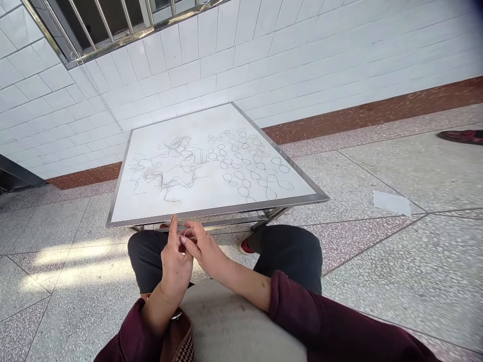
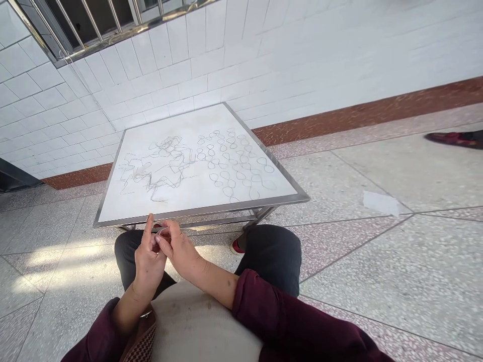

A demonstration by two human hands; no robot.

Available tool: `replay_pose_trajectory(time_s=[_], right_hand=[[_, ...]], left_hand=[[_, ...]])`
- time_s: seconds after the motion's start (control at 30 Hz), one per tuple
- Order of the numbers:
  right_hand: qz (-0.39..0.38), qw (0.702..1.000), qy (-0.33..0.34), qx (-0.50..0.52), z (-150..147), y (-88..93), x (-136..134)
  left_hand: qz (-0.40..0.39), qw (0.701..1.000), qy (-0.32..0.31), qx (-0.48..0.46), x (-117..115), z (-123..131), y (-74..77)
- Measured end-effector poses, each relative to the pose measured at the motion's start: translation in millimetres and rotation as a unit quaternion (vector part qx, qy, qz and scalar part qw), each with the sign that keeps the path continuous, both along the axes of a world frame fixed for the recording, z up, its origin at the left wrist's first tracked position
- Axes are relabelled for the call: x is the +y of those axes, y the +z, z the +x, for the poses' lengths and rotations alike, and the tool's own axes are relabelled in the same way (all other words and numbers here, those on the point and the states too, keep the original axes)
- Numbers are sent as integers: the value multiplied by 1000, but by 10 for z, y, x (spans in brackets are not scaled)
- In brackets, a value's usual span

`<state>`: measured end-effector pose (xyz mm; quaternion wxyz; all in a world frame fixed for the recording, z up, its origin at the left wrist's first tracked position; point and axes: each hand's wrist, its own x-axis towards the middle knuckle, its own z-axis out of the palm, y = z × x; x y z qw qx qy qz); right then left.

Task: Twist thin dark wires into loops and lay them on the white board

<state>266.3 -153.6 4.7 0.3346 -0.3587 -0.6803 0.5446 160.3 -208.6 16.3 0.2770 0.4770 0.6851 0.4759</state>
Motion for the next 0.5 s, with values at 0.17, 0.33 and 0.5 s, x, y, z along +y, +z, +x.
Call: replay_pose_trajectory(time_s=[0.17, 0.33, 0.5], right_hand=[[15, 1000, 1, -5, 4, 7, -3], [17, 999, 21, -23, 48, 5, 35], [-85, 994, 14, 67, 216, 86, 192]], left_hand=[[10, 999, 1, -46, -2, 8, -6], [10, 997, -2, -74, 7, -5, 4], [-8, 963, -42, -268, 2, -68, 132]])
